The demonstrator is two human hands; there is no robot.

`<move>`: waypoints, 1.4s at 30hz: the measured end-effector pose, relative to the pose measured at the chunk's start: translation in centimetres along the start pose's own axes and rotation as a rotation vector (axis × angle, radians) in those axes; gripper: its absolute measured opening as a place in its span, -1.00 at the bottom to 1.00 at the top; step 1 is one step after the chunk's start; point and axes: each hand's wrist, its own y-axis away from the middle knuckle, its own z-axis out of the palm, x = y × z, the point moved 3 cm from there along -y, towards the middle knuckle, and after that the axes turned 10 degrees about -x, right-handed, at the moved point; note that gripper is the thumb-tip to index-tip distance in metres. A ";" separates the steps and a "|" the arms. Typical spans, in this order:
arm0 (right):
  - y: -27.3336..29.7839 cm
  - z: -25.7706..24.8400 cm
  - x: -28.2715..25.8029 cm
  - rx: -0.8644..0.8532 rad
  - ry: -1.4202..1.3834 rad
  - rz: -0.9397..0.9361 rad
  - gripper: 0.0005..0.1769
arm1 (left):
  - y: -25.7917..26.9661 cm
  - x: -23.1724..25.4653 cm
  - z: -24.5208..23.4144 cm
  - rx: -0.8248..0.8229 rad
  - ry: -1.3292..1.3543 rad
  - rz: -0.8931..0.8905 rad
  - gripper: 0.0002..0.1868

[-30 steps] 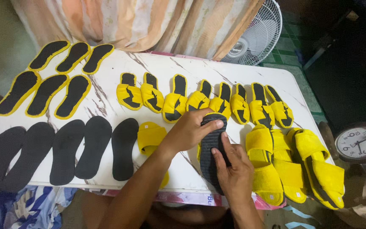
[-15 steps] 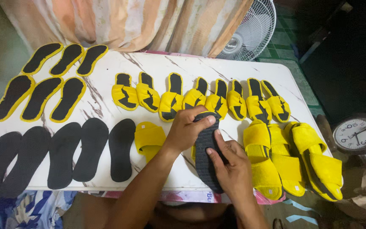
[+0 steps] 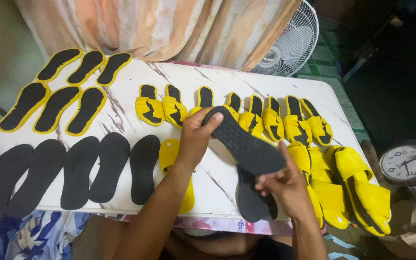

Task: The person assembles yellow slide sandals by hand, pressing black rubber soles onto the bottom of the yellow upper parts. The person handles multiple pairs, aligning the components and pressing them together to form finished slippers, which are then placed on the table.

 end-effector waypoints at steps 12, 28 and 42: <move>-4.2 -1.5 -3.0 0.181 -0.307 -0.448 -0.57 | 5.0 -2.0 0.0 -0.003 0.114 -0.191 -0.27; -3.4 4.8 -6.2 -0.176 -0.104 -0.549 -0.49 | 5.1 -2.6 0.3 -0.130 0.347 -0.247 -0.20; -2.3 6.7 -4.8 -0.164 -0.132 -0.608 -0.48 | 1.9 -1.5 0.8 -0.296 0.250 0.036 -0.64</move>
